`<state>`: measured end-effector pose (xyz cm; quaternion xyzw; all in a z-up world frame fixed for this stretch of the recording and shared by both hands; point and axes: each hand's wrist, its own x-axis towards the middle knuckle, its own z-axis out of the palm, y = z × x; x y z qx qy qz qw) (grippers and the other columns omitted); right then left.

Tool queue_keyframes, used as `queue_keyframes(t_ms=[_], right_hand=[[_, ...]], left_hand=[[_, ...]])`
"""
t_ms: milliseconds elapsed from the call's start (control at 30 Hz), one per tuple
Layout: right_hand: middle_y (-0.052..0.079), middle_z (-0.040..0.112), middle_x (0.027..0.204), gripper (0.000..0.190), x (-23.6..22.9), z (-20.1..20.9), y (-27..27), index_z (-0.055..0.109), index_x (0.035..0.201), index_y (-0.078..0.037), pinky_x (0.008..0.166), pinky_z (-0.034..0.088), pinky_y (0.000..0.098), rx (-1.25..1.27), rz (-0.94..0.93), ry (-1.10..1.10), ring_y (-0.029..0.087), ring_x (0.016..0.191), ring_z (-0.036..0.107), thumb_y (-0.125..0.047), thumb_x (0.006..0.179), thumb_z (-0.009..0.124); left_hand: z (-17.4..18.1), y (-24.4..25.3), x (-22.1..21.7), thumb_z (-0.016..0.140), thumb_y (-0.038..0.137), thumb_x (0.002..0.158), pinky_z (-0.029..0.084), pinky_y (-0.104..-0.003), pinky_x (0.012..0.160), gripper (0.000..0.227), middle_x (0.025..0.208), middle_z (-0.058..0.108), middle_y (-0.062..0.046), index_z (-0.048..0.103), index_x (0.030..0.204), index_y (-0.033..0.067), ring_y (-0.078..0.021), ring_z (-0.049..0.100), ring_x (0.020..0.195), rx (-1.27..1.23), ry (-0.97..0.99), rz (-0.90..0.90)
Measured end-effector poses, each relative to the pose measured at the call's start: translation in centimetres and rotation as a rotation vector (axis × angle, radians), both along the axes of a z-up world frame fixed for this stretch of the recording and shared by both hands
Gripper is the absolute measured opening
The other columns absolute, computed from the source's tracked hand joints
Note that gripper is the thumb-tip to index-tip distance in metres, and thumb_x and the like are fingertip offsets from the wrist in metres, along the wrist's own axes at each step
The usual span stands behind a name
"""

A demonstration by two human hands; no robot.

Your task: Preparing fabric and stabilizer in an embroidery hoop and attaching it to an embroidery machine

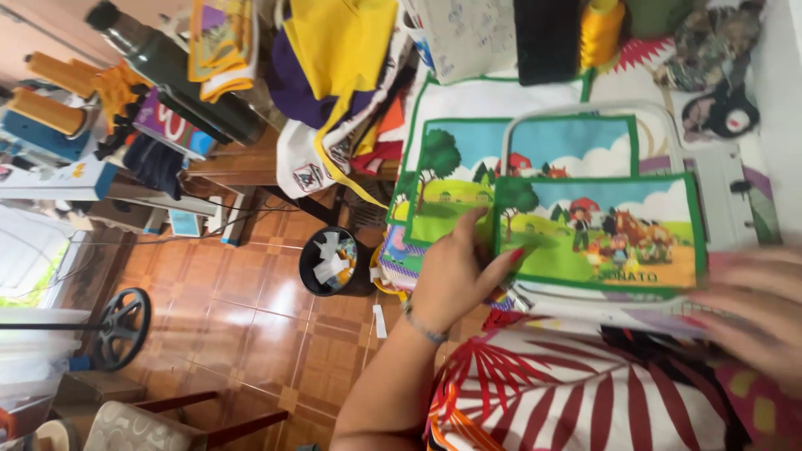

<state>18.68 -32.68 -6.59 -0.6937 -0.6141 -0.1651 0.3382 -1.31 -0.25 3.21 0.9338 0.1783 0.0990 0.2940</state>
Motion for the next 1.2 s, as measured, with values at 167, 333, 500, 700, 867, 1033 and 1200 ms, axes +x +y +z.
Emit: queue_keyframes(t_ms=[167,333,500,700,867,1033,1200], right_hand=[[0.002,0.056,0.147,0.083,-4.1,6.5,11.1,0.047,0.149,-0.023,0.108,0.044,0.047,-0.591,-0.074,0.122,0.025,0.129,0.057,-0.057,0.078,0.072],[0.009,0.067,0.123,0.071,-4.5,6.7,14.2,0.055,0.136,-0.016,0.092,0.056,0.054,-0.522,-0.286,0.322,0.034,0.11,0.067,-0.029,0.071,0.08],[0.022,0.071,0.119,0.034,-3.9,11.0,10.4,0.066,0.126,0.01,0.1,0.054,0.0413,0.127,-0.252,0.663,0.035,0.113,0.069,0.0,0.094,0.058],[0.018,0.065,0.134,0.042,-3.5,7.2,8.1,0.058,0.139,0.006,0.109,0.052,0.0375,0.345,-0.291,0.84,0.025,0.12,0.063,-0.006,0.099,0.063],[0.022,0.066,0.137,0.041,-3.4,3.1,7.4,0.063,0.134,0.001,0.112,0.051,0.0372,0.343,-0.327,0.451,0.03,0.126,0.064,-0.006,0.094,0.071],[0.012,0.067,0.14,0.054,-3.5,1.8,8.0,0.057,0.143,-0.01,0.106,0.061,0.0377,0.288,0.049,0.965,0.025,0.126,0.068,-0.002,0.09,0.066],[-0.003,0.058,0.123,0.051,-1.9,6.5,9.0,0.057,0.146,-0.049,0.081,0.055,0.03,-0.485,-0.409,0.788,0.01,0.074,0.059,-0.035,0.098,0.056]], left_hand=[[0.1,-0.3,2.6,0.064,0.013,0.092,0.046,-0.04,0.05,0.058,0.067,0.06,-0.004,0.042,0.146,0.01,-0.0247,0.059,0.056,-0.11,-0.112,-0.139],[1.5,-0.8,2.7,0.058,0.003,0.106,0.059,-0.03,0.089,0.063,0.108,0.064,-0.005,0.029,0.161,0.0081,-0.0154,0.064,0.097,-0.638,-0.392,-0.577],[-0.5,0.9,3.1,0.062,0.034,0.1,0.054,-0.048,0.096,0.052,0.127,0.069,-0.022,0.051,0.142,0.004,-0.037,0.066,0.113,0.017,-0.345,-0.347],[-1.2,-0.1,6.1,0.066,0.062,0.082,0.051,-0.038,0.077,0.053,0.091,0.072,-0.007,0.069,0.099,0.0127,-0.0253,0.067,0.087,-0.031,-0.206,-0.41],[-0.3,0.1,10.1,0.083,0.038,0.071,0.052,-0.029,0.101,0.041,0.123,0.073,-0.006,0.063,0.096,0.0124,-0.0147,0.066,0.113,-0.625,0.105,-0.524],[1.6,3.1,8.1,0.069,0.05,0.085,0.054,-0.026,0.074,0.04,0.103,0.075,0.0,0.075,0.108,0.0175,-0.0128,0.067,0.083,-0.278,0.458,-0.605],[0.9,5.7,4.9,0.071,-0.003,0.085,0.066,-0.049,0.079,0.024,0.113,0.063,-0.023,0.062,0.107,-0.0025,-0.0397,0.069,0.1,-1.466,-0.413,0.285]])
